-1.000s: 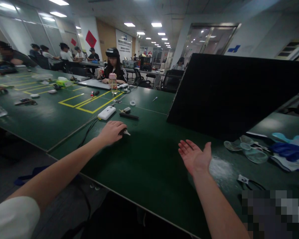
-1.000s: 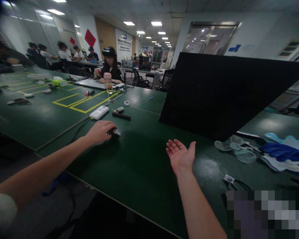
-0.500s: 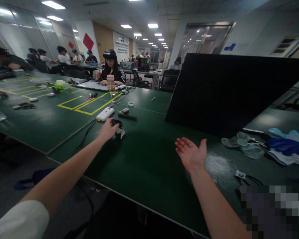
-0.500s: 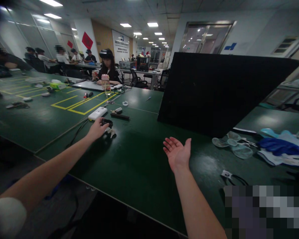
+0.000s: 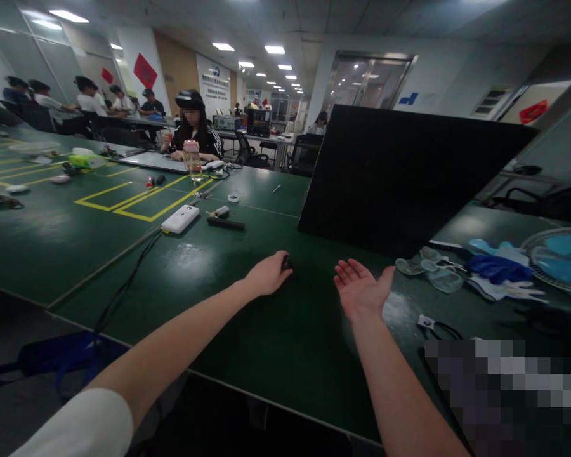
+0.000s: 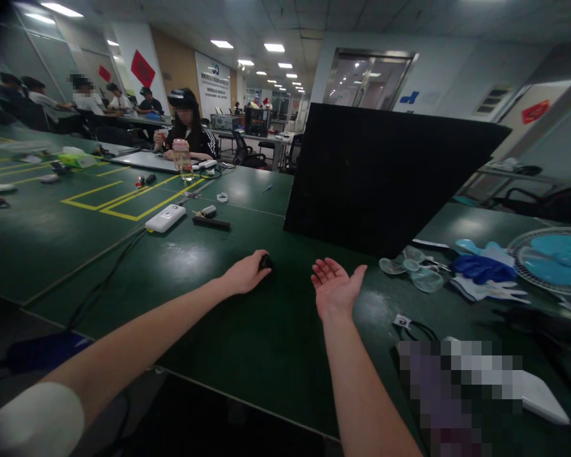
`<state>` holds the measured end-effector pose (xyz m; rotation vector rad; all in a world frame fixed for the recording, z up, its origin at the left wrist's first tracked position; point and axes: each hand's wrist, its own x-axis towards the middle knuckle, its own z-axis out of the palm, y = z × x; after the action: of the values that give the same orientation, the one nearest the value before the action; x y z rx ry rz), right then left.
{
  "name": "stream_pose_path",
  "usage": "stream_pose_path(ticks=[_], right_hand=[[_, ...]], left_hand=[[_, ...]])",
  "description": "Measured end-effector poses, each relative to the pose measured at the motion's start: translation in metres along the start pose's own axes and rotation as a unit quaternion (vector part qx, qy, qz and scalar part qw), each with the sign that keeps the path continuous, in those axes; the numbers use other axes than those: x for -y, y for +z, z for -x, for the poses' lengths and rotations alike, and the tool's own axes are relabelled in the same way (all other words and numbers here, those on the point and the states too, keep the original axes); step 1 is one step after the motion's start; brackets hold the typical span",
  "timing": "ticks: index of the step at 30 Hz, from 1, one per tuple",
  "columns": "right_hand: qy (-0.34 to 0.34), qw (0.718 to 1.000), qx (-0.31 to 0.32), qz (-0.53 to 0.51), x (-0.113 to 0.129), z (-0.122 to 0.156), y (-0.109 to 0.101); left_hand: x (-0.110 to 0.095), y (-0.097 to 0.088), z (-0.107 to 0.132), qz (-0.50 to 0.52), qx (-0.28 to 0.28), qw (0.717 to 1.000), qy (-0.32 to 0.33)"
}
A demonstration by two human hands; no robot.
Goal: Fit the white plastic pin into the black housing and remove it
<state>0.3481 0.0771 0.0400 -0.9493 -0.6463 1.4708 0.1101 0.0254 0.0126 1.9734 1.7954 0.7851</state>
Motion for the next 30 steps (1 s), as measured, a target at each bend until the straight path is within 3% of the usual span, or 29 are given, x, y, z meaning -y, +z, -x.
stream_pose_path(ticks=[3,6,9,12,14,16,18,20,22,24,28,30], right_hand=[[-0.009,0.999,-0.028,-0.021,0.005,-0.003,-0.003],[-0.006,0.999,-0.042,-0.020,0.008,-0.006,-0.004],[-0.016,0.999,-0.045,0.003,0.007,-0.006,-0.005],[-0.089,0.987,-0.005,0.130,0.000,0.000,-0.004],[-0.179,0.935,0.065,0.300,-0.009,0.007,-0.001],[-0.245,0.841,0.143,0.461,-0.020,0.014,0.003],[-0.263,0.759,0.202,0.560,-0.032,0.016,0.008],[-0.265,0.708,0.248,0.606,-0.040,0.013,0.011],[-0.266,0.679,0.287,0.621,-0.044,0.005,0.012],[-0.262,0.682,0.301,0.613,-0.044,-0.003,0.009],[-0.239,0.745,0.253,0.570,-0.037,-0.008,0.006],[-0.246,0.761,0.231,0.554,-0.034,-0.001,0.010]], left_hand=[[-0.039,0.028,-0.001,0.011,0.033,0.998,0.043],[-0.061,0.044,-0.001,0.039,0.047,0.994,0.085],[-0.061,0.035,0.000,0.096,0.018,0.989,0.107],[-0.038,0.006,0.001,0.157,-0.084,0.983,0.052],[-0.015,-0.016,0.004,0.155,-0.159,0.975,0.010],[0.009,-0.031,0.009,0.140,-0.196,0.970,-0.016],[0.029,-0.038,0.018,0.145,-0.194,0.969,-0.041],[0.040,-0.039,0.026,0.151,-0.179,0.970,-0.066],[0.043,-0.036,0.032,0.143,-0.161,0.973,-0.082],[0.039,-0.034,0.036,0.128,-0.138,0.979,-0.080],[0.024,-0.034,0.041,0.117,-0.094,0.988,-0.042],[0.017,-0.034,0.043,0.109,-0.075,0.991,-0.026]])
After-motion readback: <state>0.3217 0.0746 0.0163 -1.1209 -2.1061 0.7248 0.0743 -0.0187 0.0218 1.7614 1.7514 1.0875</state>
